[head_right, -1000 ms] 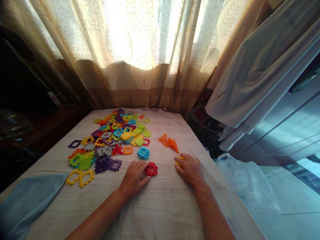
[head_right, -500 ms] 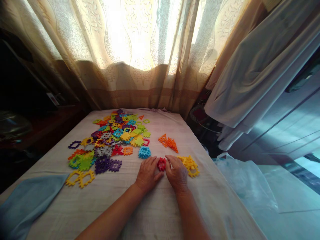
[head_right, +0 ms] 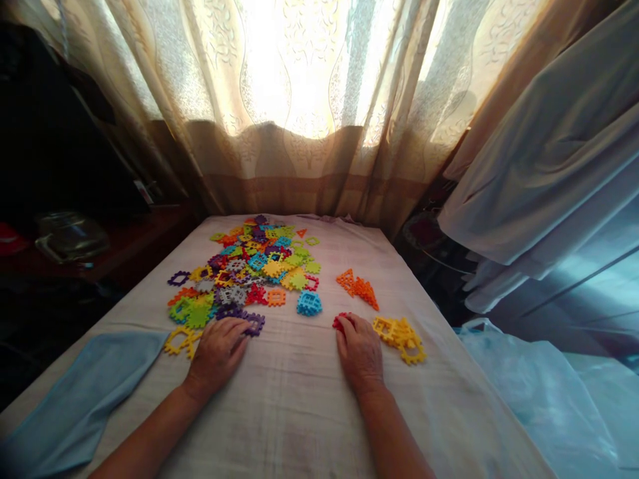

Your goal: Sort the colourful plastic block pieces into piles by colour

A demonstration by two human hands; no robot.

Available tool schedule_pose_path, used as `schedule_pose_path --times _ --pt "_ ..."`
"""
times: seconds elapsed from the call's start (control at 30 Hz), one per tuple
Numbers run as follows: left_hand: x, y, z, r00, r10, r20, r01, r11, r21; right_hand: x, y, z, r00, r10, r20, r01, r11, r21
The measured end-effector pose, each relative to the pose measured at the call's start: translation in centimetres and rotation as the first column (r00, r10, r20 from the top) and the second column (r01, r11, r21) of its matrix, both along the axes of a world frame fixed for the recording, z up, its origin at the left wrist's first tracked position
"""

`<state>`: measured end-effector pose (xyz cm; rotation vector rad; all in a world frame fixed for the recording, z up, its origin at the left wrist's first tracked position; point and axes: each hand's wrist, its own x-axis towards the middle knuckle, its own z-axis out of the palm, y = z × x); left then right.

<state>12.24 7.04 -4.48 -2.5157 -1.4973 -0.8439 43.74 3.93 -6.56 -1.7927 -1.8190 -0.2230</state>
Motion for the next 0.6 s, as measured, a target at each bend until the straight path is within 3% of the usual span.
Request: schedule_pose_path --times 0.1,0.23,0.43,0.6 --pt "-1.7 0.8 0.3 0.997 0.067 -0.028 -0.066 0.997 0.047 -0.9 0.0 0.1 1.0 -0.007 -0.007 0.007 0.999 0.042" --pt "-2.6 1.1 -0.2 0.988 0.14 -0.064 -0.136 0.988 0.07 -3.3 -1.1 0.1 0.99 0.131 -0.054 -0.127 0.989 0.082" --pt "-3.1 1.0 -1.5 0.958 0.282 -0.04 -0.279 0.957 0.075 -7.3 -1.9 0.4 0.947 0.292 -0.135 -0.3 0.953 -0.047" --pt "-3.4 0.9 -1.8 0.956 0.291 -0.038 -0.288 0.954 0.08 -11.0 0.6 1.7 0.928 0.344 -0.146 -0.363 0.922 -0.133"
